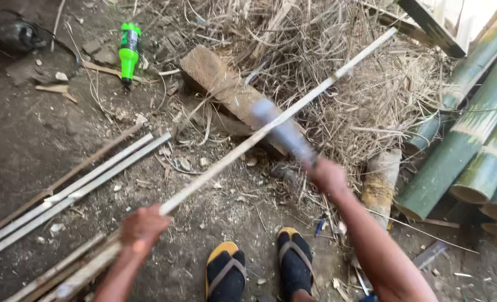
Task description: The person uses a knife to shave and smooth thin bamboo strips. They repeatedly draw the blade along the strips to remove splinters and flatten the surface, then place the finished pieces on the ground.
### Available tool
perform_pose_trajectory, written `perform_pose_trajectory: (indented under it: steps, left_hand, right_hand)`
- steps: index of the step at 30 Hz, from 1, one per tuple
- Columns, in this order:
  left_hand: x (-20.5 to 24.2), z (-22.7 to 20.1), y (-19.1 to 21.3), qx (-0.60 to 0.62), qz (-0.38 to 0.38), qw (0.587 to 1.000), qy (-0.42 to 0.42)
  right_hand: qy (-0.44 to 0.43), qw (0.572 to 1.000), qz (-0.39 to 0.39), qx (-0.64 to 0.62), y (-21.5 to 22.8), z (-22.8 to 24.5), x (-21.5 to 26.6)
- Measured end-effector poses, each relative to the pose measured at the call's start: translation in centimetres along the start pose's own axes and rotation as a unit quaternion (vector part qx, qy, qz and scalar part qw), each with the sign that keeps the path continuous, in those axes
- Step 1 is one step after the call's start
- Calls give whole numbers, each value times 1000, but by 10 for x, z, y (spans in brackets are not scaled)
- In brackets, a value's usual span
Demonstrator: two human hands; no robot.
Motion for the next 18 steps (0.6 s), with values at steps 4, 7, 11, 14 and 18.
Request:
perform_pose_trajectory:
  steps: [4,7,11,14,18]
  left_hand:
    - [-4,27,18,-48,-32,997,-53]
    - [-45,-18,24,-35,-14,995,-97]
    - [-79,-97,-7,83,51,984,-151]
    - [-89,-141,-16,108,28,986,-121]
    - [-62,-114,-25,8,15,997,-75]
  right_hand:
    - [98,986,-130,31,4,-48,-43]
    - [112,984,-141,7,15,-33,-75]
    - [45,993,-56,-89,-11,-14,-26]
    - [42,996,-2,-75,-1,20,14]
    - [169,980,41,98,1,35,38]
Point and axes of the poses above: each hand's wrist, its own x-axis away from the middle knuckle, its own y-axis out of the back of the hand, z = x × y, the point moved 1 cm from there along -x, towards the middle knuckle, and after that the axes turned 1 degree about -z, right-handed, at the moved point
